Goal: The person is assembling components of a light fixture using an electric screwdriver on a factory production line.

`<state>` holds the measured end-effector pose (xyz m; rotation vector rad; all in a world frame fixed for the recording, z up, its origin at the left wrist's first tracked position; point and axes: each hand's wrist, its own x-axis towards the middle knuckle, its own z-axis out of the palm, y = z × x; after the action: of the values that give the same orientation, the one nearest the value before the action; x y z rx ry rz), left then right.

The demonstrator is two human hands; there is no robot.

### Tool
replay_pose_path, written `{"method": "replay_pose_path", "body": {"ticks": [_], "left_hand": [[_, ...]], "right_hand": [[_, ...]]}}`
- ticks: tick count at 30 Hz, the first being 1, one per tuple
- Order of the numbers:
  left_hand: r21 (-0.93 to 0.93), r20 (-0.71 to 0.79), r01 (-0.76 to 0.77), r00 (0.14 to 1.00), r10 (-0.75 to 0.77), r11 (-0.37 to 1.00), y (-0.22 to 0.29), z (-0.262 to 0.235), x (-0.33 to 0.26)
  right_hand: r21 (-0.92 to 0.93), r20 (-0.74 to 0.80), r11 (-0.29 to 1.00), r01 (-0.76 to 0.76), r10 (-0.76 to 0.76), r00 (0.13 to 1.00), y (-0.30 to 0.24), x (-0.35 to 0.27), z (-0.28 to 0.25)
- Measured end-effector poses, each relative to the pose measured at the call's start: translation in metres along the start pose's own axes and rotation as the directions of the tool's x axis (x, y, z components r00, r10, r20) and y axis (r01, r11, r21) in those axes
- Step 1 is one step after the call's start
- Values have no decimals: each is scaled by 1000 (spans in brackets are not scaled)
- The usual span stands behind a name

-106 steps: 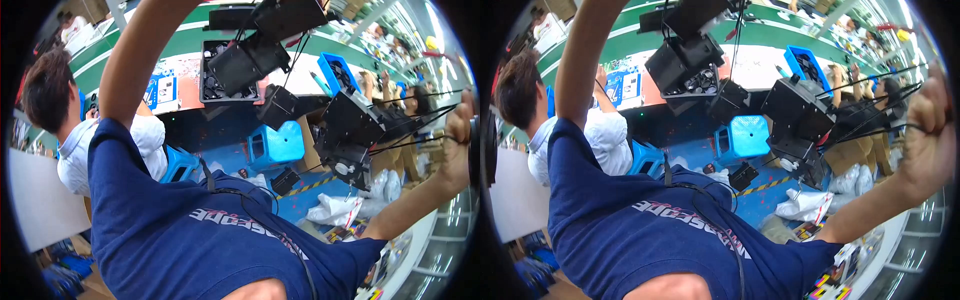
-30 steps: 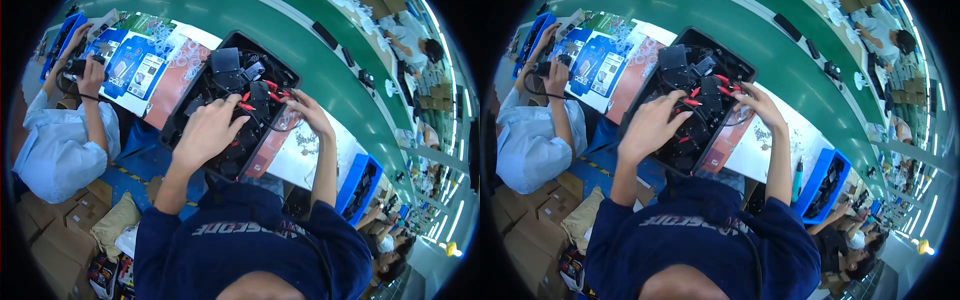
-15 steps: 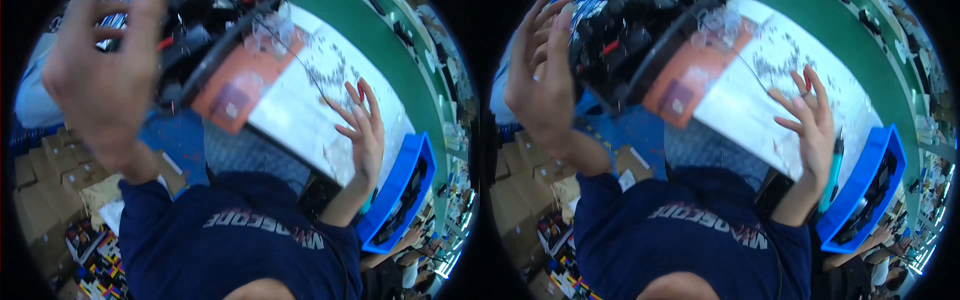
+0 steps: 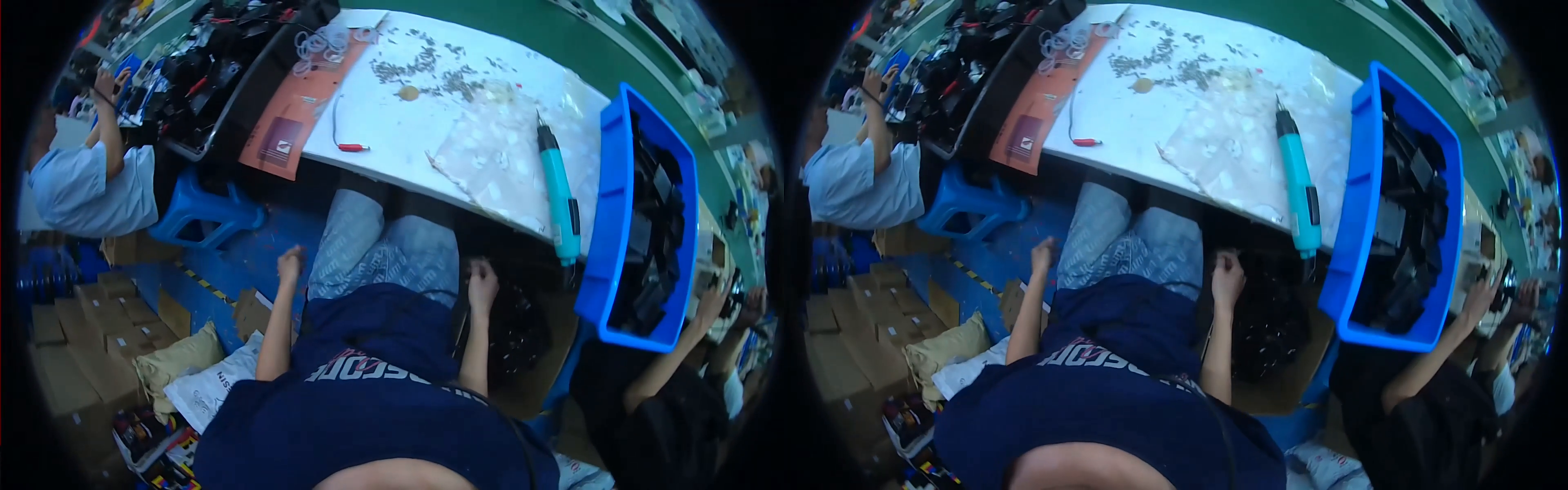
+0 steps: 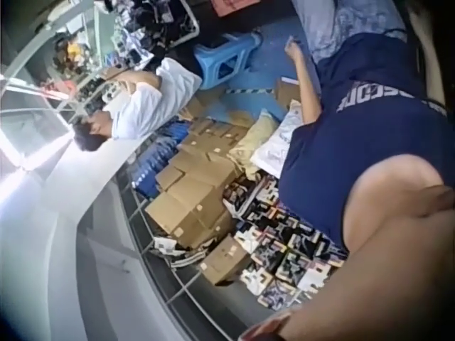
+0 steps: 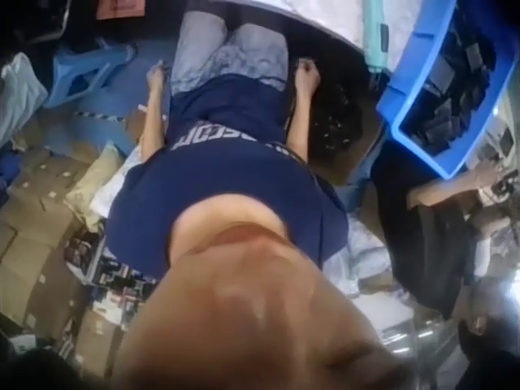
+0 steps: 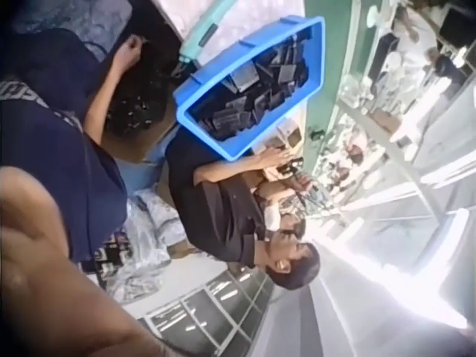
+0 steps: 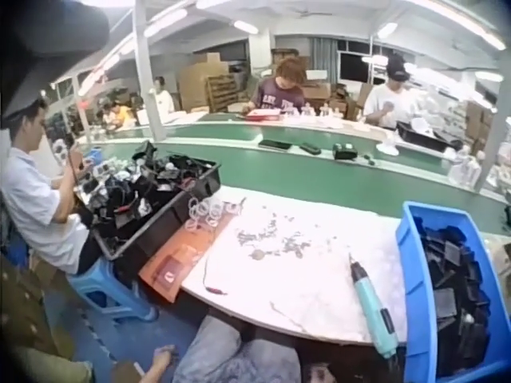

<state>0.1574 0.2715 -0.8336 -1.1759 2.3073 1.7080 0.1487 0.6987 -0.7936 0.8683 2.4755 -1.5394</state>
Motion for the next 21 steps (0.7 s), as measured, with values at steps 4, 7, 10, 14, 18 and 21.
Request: {"method": "replay_pose_path", "body": {"ticks": [4,7,10,14,18,21], "left_hand": [[127,206,-64,978,37,990,-113,30,74],[423,393,27,895,-211,906,-88,56,77],[442,430,-151,901,-61,884,-171,64,125],[432,415,-293,904,101,853,-176,93,170],[588,418,-143,896,-149,796,-85,137,177],[686,416,-80,858,-300,723,-5,150,205]], "right_hand": [[-410,160,909,-72,150,976,51,29,25],[151,384,929,-337,259,886,3,-3,10],[589,510,419,-691,471,720,-55,4,-1],[355,541,664,-658,429,724,-83,106,14],[99,587,797,-595,437,682,-100,139,10],[-41,620,870,-492,408,670,-95,154,26]]}}
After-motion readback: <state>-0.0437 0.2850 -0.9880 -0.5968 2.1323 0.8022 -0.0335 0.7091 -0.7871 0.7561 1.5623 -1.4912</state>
